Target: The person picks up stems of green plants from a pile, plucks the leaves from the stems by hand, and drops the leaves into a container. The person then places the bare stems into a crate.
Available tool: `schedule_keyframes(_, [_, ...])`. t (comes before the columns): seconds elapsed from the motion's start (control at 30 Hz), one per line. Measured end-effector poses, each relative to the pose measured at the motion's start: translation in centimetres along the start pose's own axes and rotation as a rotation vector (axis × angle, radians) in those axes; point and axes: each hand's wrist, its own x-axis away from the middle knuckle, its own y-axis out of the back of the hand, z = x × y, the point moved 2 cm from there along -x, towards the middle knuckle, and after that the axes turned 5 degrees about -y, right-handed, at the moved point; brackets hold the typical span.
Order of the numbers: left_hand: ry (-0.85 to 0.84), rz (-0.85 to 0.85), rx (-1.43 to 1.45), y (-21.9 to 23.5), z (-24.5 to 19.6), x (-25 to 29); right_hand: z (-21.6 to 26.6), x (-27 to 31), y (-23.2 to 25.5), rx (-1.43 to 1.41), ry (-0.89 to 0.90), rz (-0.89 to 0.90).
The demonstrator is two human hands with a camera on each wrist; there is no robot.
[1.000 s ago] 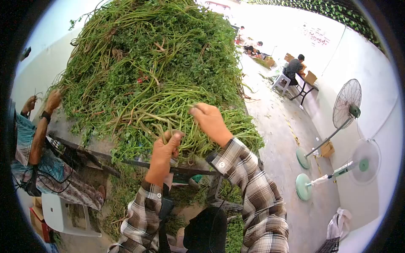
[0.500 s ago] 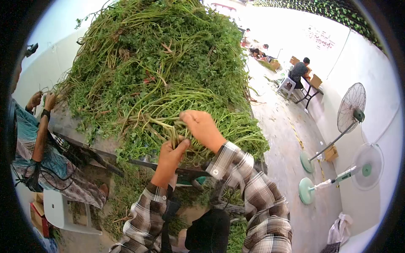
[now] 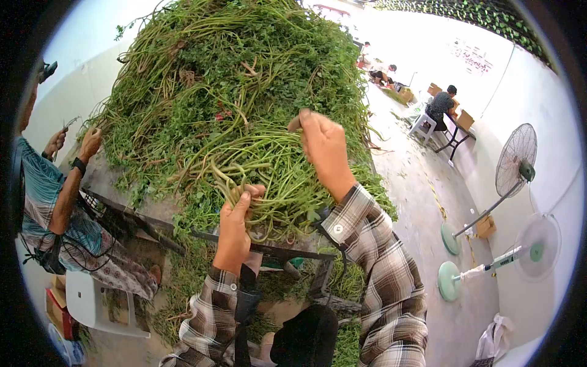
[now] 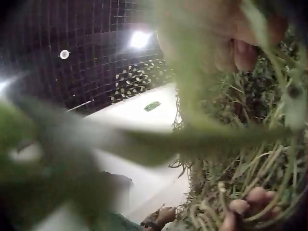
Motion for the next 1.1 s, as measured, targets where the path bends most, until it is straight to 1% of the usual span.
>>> schedule_keyframes(0.03, [0.041,0.005,0.103,-0.1,0.0,0.0,1.5,-0.1,-0.3,0.000,0.001,-0.001])
schedule_keyframes(0.1, [0.027,0.021,0.128,0.0,0.6,-0.3,4.2,-0.3,-0.3,-0.046,0.126,-0.055])
schedule_keyframes(0.13, [0.011,0.033,0.155,0.0,1.0,-0.4,4.9,-0.4,0.0,-0.044,0.121,-0.060])
schedule_keyframes(0.2, [0.011,0.048,0.177,0.4,1.6,-0.5,6.1,-0.9,0.2,0.074,0.214,-0.038])
schedule_keyframes(0.23, [0.004,0.060,0.196,0.5,1.9,-0.6,5.6,-1.4,0.0,0.073,0.217,-0.033])
schedule_keyframes(0.3, [0.003,0.059,0.192,0.6,1.9,-0.5,2.7,-2.6,-0.9,0.471,0.426,0.062])
schedule_keyframes(0.33, [0.045,0.016,0.134,0.4,1.7,-0.4,0.1,-3.2,-0.9,0.566,0.329,0.212])
schedule_keyframes(0.37, [0.087,-0.027,0.076,0.4,1.5,-0.3,-0.2,-2.2,-1.7,0.628,0.190,0.249])
schedule_keyframes(0.43, [0.052,-0.026,0.076,0.3,1.6,-0.4,-1.1,-1.4,-1.9,0.735,0.368,0.233])
schedule_keyframes(0.47, [0.031,-0.028,0.045,0.1,1.4,-0.4,-1.2,-0.6,-1.8,0.806,0.431,0.181])
schedule_keyframes(0.57, [-0.010,-0.001,-0.004,0.2,1.5,-0.3,-0.1,2.0,-3.0,0.797,0.471,0.242])
schedule_keyframes(0.63, [-0.045,0.027,0.001,0.5,1.9,-0.5,-0.5,3.1,-3.1,0.769,0.509,0.235])
schedule_keyframes(0.7, [-0.029,-0.001,-0.020,0.5,1.8,-0.3,-0.6,3.5,-2.9,0.783,0.440,0.267])
schedule_keyframes(0.73, [-0.012,-0.027,-0.038,0.3,1.7,-0.4,-0.5,3.6,-2.9,0.784,0.456,0.273])
schedule_keyframes(0.77, [-0.030,-0.028,-0.035,0.2,1.7,-0.6,-0.5,3.6,-3.0,0.791,0.392,0.348])
schedule_keyframes(0.83, [-0.028,0.003,-0.118,0.2,1.9,-0.2,-1.1,4.4,-3.2,0.789,0.232,0.492])
schedule_keyframes(0.87, [-0.066,-0.014,-0.177,0.1,1.9,0.0,-1.9,4.7,-3.7,0.785,0.210,0.500])
schedule_keyframes(0.9, [-0.063,-0.007,-0.181,0.4,2.4,0.3,-1.8,5.0,-4.2,0.782,0.207,0.492])
schedule_keyframes(0.97, [-0.275,0.110,-0.281,0.6,3.2,0.6,-1.7,5.3,-5.1,0.789,-0.004,0.571])
schedule_keyframes(1.0, [-0.244,0.074,-0.077,-0.5,3.3,0.5,-2.8,5.2,-5.6,0.667,0.009,0.584])
schedule_keyframes(1.03, [-0.254,0.070,-0.077,-0.4,3.0,0.4,-3.4,5.2,-5.9,0.669,0.019,0.588])
schedule_keyframes(1.1, [-0.220,0.171,-0.426,-0.1,2.6,0.5,-4.3,5.2,-6.2,0.476,-0.141,0.507])
